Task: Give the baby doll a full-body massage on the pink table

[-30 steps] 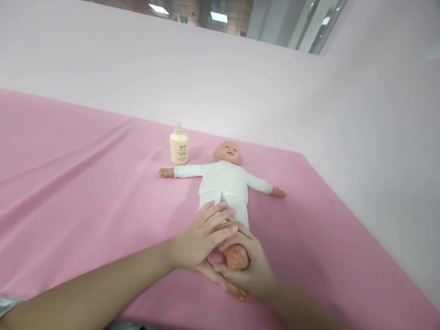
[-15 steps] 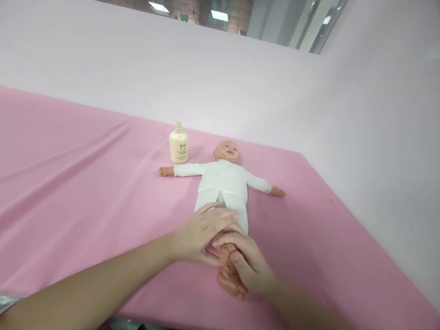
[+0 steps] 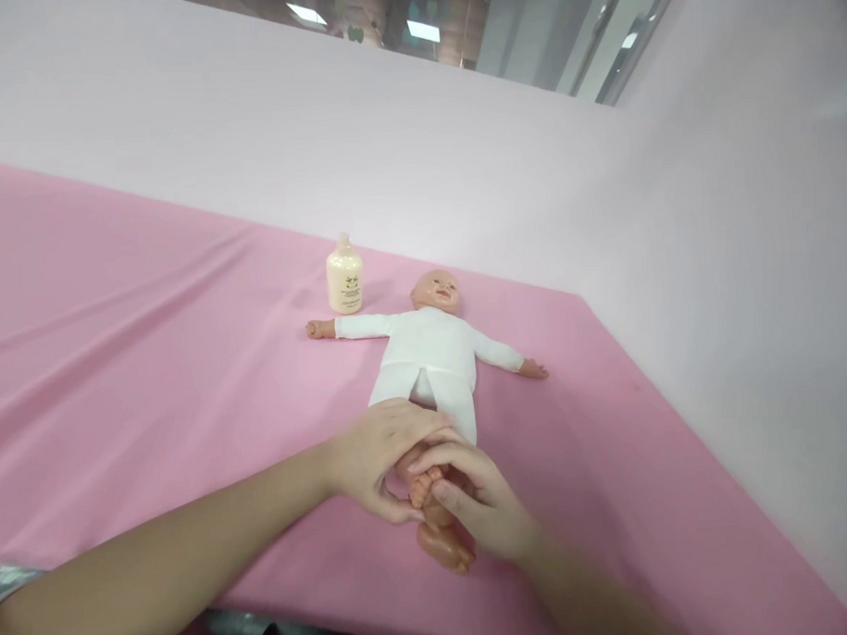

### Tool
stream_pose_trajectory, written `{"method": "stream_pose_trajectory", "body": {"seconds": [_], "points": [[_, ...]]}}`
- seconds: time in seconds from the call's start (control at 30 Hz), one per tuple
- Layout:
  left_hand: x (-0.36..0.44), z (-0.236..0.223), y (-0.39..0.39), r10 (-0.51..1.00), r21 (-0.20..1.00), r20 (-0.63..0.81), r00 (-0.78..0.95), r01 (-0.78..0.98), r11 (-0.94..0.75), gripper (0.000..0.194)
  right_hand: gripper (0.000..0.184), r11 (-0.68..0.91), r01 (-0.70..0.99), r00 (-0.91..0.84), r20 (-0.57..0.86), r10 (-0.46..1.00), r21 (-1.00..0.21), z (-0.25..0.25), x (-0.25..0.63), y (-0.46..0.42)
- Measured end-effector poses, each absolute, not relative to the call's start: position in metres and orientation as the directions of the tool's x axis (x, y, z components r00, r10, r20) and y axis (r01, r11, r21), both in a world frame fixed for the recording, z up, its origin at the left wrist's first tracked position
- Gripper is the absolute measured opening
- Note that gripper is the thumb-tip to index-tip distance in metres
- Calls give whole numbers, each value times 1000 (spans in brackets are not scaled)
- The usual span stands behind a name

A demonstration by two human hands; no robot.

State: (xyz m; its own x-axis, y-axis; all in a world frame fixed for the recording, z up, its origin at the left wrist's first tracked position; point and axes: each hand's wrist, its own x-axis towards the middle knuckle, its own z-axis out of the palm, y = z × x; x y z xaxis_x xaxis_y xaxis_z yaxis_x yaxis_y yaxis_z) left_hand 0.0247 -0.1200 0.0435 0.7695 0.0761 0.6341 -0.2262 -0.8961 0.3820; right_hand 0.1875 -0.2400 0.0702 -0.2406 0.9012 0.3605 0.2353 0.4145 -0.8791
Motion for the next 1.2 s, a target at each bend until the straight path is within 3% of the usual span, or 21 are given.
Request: {"method": "stream_pose_trajectory", "body": {"seconds": [0.2, 0.4, 0.57, 0.7, 0.83, 1.03, 1.2], "points": [[25, 41, -120, 16, 333, 643, 766, -260, -906, 82, 20, 371, 231, -199, 329, 923, -900, 63, 188, -240], [25, 39, -123, 18, 301, 617, 787, -214, -929, 79, 8, 419, 402, -146, 395, 907, -814, 60, 191, -239], [26, 39, -125, 19, 304, 584, 812, -197, -932, 80, 13, 529, 428, -186, 501, 845, -733, 61, 193, -236], [27, 43, -127, 55, 326, 604, 795, -183, -927, 60, 22, 598, 474, -267, 542, 797, -646, 62, 196, -234], [28, 42, -126, 20, 266, 531, 847, -145, -953, 35, 36, 506, 558, -163, 512, 844, -658, 63, 202, -231], [32, 31, -124, -53, 190, 497, 866, -169, -967, 38, 16, 292, 596, 128, 447, 885, -748, 55, 203, -221], [34, 30, -126, -50, 205, 469, 882, -164, -965, 36, 42, 244, 525, 231, 413, 881, -815, 30, 212, -210]]}}
